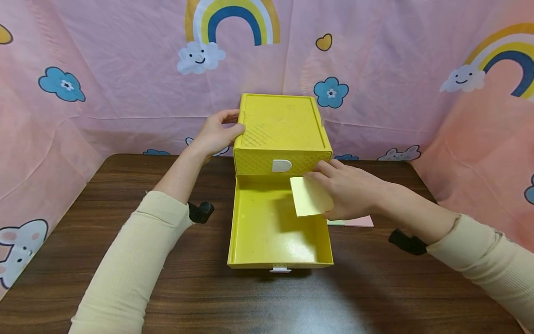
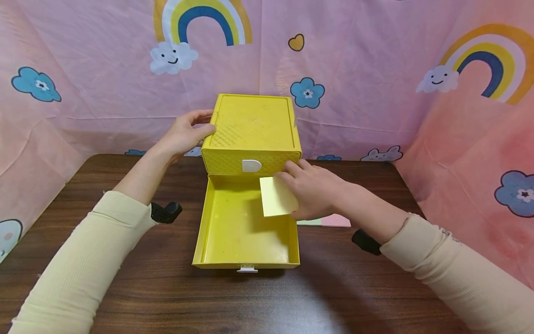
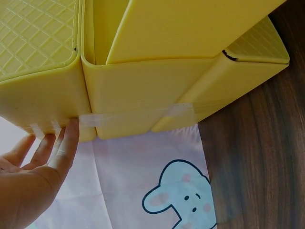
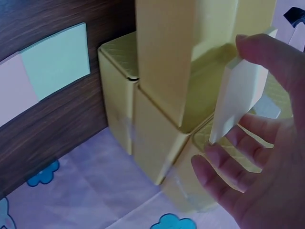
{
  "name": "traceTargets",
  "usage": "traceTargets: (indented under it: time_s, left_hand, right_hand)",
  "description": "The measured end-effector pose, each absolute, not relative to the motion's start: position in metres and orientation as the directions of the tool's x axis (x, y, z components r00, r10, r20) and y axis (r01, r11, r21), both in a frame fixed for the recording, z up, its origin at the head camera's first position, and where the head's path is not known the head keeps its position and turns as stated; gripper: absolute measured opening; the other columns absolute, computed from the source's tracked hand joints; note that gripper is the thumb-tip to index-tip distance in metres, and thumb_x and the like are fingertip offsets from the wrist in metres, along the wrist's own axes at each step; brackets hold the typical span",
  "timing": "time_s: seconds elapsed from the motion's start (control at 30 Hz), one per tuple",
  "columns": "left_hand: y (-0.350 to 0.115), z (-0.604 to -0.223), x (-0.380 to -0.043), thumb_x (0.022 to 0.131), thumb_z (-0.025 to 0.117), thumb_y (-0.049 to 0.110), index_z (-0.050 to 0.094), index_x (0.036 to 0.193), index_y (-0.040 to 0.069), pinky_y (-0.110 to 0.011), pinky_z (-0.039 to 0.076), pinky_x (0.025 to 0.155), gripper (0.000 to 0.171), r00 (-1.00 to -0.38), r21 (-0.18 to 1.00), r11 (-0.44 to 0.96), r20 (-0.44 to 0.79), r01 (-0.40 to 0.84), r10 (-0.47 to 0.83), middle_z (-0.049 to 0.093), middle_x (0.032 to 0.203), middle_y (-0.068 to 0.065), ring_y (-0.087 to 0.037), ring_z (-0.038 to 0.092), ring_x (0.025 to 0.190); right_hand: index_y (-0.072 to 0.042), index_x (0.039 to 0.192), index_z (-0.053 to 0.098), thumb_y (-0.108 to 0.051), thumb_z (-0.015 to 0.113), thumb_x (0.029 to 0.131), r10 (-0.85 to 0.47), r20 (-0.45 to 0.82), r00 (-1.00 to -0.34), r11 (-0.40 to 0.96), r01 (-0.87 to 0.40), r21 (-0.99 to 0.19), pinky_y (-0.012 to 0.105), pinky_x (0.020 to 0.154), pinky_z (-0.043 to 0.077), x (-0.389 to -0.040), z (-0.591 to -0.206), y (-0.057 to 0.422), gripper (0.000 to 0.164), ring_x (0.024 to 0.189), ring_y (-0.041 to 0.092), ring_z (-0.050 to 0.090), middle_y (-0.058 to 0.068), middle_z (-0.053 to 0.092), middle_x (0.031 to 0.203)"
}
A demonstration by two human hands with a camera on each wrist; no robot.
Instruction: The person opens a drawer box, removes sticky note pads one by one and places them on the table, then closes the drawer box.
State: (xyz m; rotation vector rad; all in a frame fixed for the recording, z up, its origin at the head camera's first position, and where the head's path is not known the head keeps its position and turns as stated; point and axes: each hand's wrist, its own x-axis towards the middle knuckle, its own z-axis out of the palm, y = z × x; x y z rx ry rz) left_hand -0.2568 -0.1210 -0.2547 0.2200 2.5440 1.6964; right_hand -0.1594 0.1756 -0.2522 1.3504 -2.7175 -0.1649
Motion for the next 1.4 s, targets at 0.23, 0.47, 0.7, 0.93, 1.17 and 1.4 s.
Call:
traceTargets:
  time_s: [0.23,0.47,0.7,0.93,1.17,1.4]
  left_hand:
    - [-0.121,-0.254,-0.256,0.091,0.051,0.022,0.034,0.143,0.016,-0.031,0.053,0.079,0.054,-0.987,0.923,0.378,0.017,0.078,0.162,0.038,0.14,-0.007,-0.021,0.056,0.107]
    - [-0.121,-0.254,-0.255,0.091,0.051,0.022,0.035,0.142,0.017,-0.03,0.053,0.077,0.054,-0.987,0.92,0.385,0.017,0.077,0.158,0.038,0.14,-0.007,-0.021,0.056,0.105]
    - [-0.121,-0.255,-0.254,0.091,0.051,0.022,0.035,0.142,0.017,-0.03,0.053,0.078,0.054,-0.987,0.92,0.383,0.018,0.079,0.16,0.038,0.14,-0.007,-0.022,0.056,0.105]
    - [-0.121,-0.254,-0.255,0.091,0.051,0.021,0.035,0.142,0.015,-0.03,0.053,0.078,0.054,-0.987,0.924,0.374,0.022,0.082,0.162,0.039,0.14,-0.008,-0.022,0.057,0.106]
    - [-0.121,-0.255,-0.255,0.091,0.051,0.021,0.035,0.142,0.015,-0.03,0.054,0.078,0.054,-0.987,0.922,0.377,0.027,0.086,0.157,0.039,0.139,-0.008,-0.022,0.057,0.105]
    - [-0.12,-0.254,-0.256,0.091,0.052,0.021,0.035,0.142,0.015,-0.031,0.054,0.079,0.054,-0.988,0.921,0.381,0.023,0.082,0.155,0.039,0.139,-0.008,-0.022,0.057,0.106]
  right_hand:
    - [-0.004,0.128,0.048,-0.037,0.075,0.063,-0.777,0.036,-0.628,0.627,-0.77,0.119,0.034,0.073,0.045,-0.161,-0.256,0.189,0.078,0.095,0.026,0.047,0.01,0.049,0.118]
    - [-0.005,0.128,0.048,-0.037,0.076,0.063,-0.763,0.031,-0.646,0.645,-0.758,0.094,0.033,0.072,0.045,-0.163,-0.261,0.201,0.078,0.094,0.024,0.045,0.008,0.049,0.114]
    - [-0.007,0.128,0.048,-0.038,0.076,0.062,-0.749,0.046,-0.661,0.662,-0.746,0.078,0.032,0.07,0.045,-0.164,-0.266,0.213,0.078,0.093,0.023,0.045,0.006,0.049,0.11]
    - [-0.008,0.128,0.048,-0.037,0.076,0.063,-0.732,0.046,-0.679,0.681,-0.73,0.059,0.031,0.07,0.044,-0.165,-0.268,0.224,0.077,0.095,0.022,0.045,0.004,0.049,0.112]
    - [-0.007,0.13,0.047,-0.034,0.076,0.065,-0.7,0.031,-0.713,0.714,-0.7,0.029,0.032,0.069,0.044,-0.166,-0.269,0.235,0.076,0.096,0.022,0.045,0.005,0.048,0.116]
    - [-0.008,0.13,0.045,-0.03,0.076,0.064,-0.681,0.026,-0.732,0.732,-0.681,0.001,0.031,0.068,0.044,-0.168,-0.274,0.245,0.076,0.096,0.022,0.045,0.005,0.048,0.114]
